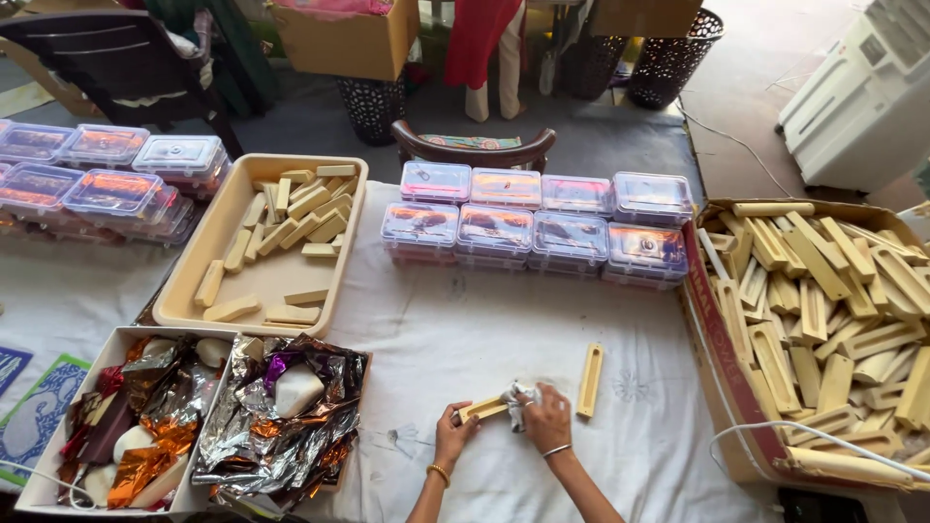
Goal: The person wipes small wooden pieces with a white cloth on a table. They pick up pieces from a tray, wipe them, and place them back down. The workspace includes plastic containers and a large box of wooden pieces.
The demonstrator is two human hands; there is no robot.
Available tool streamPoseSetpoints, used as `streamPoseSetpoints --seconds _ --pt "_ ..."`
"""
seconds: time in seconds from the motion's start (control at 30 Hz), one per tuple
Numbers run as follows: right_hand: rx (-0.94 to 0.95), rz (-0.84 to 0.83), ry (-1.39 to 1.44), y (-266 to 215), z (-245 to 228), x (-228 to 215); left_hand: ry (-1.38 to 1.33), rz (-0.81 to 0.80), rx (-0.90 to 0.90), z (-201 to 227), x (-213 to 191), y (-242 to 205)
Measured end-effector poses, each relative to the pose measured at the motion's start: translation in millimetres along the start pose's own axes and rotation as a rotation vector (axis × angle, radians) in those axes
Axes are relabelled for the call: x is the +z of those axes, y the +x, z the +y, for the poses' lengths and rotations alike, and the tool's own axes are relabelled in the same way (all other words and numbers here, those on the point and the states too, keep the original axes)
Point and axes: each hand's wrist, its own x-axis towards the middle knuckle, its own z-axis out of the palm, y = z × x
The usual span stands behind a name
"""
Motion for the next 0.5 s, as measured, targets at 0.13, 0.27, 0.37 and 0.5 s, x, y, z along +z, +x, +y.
streamPoseSetpoints --seconds 0.13,0.27,0.37,0.5 --pt "0.241 -0.004 0.149 6 -32 0 -0.009 -0.004 -0.019 7 2 1" --pt "0.22 -0.02 0.251 3 -35 4 -0.075 0.023 -0.041 5 4 -4" --pt "0.178 -0.021 0.248 5 -28 -11 -0.069 0.024 -0.04 2 3 -1" --pt "0.322 -0.021 0.299 11 -41 3 -0.035 0.035 -0.072 6 5 -3"
